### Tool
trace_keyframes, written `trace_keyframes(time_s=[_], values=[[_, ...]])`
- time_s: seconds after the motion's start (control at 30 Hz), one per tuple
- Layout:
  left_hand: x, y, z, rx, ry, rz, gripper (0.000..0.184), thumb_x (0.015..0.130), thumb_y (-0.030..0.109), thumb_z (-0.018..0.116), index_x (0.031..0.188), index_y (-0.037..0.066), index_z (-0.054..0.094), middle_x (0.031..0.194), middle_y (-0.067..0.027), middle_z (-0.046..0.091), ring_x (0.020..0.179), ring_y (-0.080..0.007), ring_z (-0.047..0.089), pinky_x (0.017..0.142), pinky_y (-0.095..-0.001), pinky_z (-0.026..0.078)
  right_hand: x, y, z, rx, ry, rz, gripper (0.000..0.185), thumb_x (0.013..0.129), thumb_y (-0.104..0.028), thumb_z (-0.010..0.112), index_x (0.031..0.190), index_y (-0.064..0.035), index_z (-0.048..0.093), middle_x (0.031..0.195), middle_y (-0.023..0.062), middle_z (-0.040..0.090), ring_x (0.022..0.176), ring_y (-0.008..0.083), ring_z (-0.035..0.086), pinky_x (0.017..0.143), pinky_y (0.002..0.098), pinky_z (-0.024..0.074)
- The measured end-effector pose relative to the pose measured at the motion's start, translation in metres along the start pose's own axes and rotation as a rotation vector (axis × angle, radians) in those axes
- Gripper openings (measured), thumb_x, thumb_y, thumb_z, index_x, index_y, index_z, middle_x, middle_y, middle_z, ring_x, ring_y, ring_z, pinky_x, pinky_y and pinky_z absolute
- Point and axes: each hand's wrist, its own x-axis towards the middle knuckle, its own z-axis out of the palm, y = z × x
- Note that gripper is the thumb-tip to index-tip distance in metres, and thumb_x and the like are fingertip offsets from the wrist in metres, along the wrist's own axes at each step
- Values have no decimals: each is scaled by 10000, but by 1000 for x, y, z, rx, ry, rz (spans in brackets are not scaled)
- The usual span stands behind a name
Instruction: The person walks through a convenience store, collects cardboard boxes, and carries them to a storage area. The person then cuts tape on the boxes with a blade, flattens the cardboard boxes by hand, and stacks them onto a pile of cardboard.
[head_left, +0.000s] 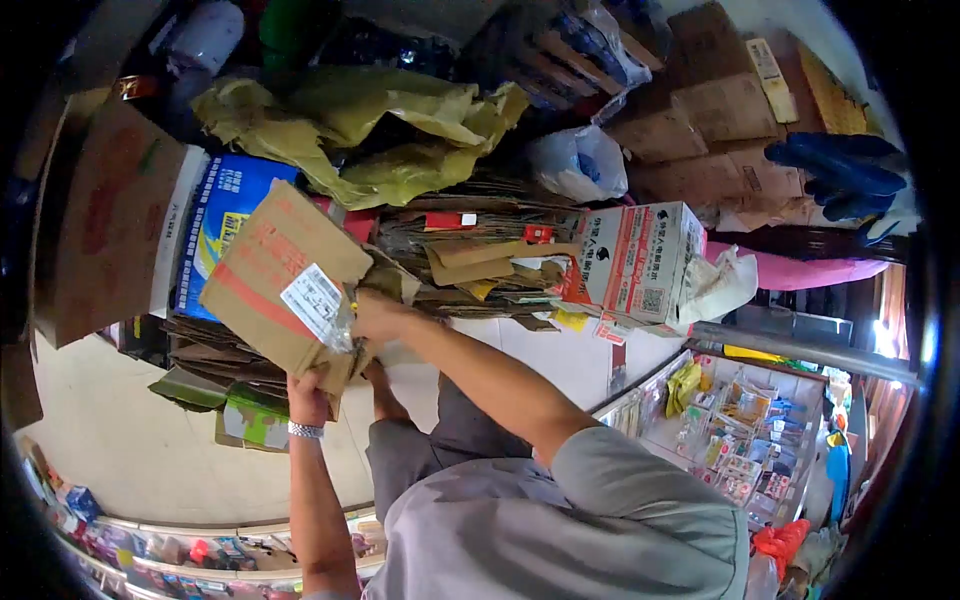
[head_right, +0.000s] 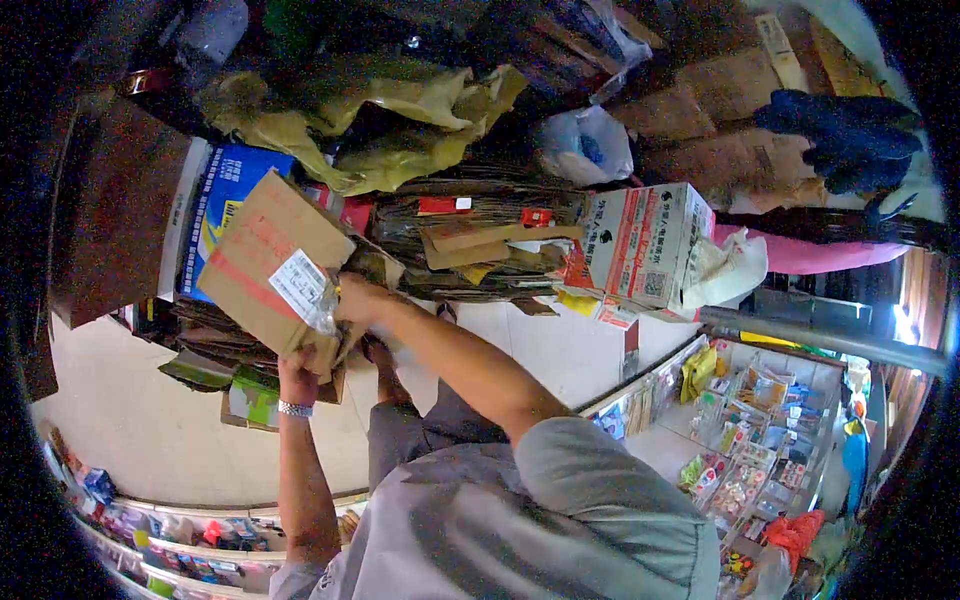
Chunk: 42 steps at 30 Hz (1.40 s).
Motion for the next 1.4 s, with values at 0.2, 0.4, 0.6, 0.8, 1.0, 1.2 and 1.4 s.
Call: trace_keyframes(time_s=[0.2,0.4,0.6,0.8,1.0,1.2,1.4], values=[[-8,-10,96,-239,112,130,655,736,130,753,1292,11,428,1176,-96,569,1076,-233,565,939,-375,469,-109,17,-69,327,-23,90,497,717,-347,754,1017,38,658,904,262,681,878,313,683,746,415,523],[5,-61,150,0,500,248,545,860,132,663,1334,66,402,1277,-103,525,1121,-228,542,949,-385,456,-187,127,-156,58,-24,311,412,747,-212,696,1110,-30,630,997,257,667,973,351,652,856,413,497],[14,-103,152,-513,380,73,424,935,351,561,1282,114,508,1165,-83,614,1044,-251,613,890,-416,517,-205,338,-358,-331,490,304,404,760,-123,709,1147,-60,609,1046,127,669,948,261,633,844,381,489],[34,-134,225,-683,484,54,660,917,549,457,1444,159,376,1450,-117,434,1266,-359,470,1018,-518,424,-98,510,-477,-837,318,397,420,773,-143,696,1173,-59,599,1063,125,660,943,262,625,826,390,494],[34,-149,236,-681,630,132,543,930,470,506,1293,69,550,1214,-99,627,1080,-270,598,941,-429,480,42,629,-502,-1083,104,332,437,786,-163,684,1198,-57,588,1080,122,651,937,264,616,807,400,499],[45,-158,227,-461,651,254,512,940,413,533,1284,34,534,1189,-118,633,1064,-255,616,935,-398,498,103,685,-509,-1195,53,314,454,799,-184,672,1224,-55,577,1097,119,642,932,265,608,788,410,504],[32,-167,197,-397,594,202,521,940,390,534,1302,15,507,1171,-124,636,1049,-263,623,936,-386,498,50,675,-539,-1171,104,107,473,811,-204,659,1250,-53,567,1114,116,633,926,267,600,769,419,509]])
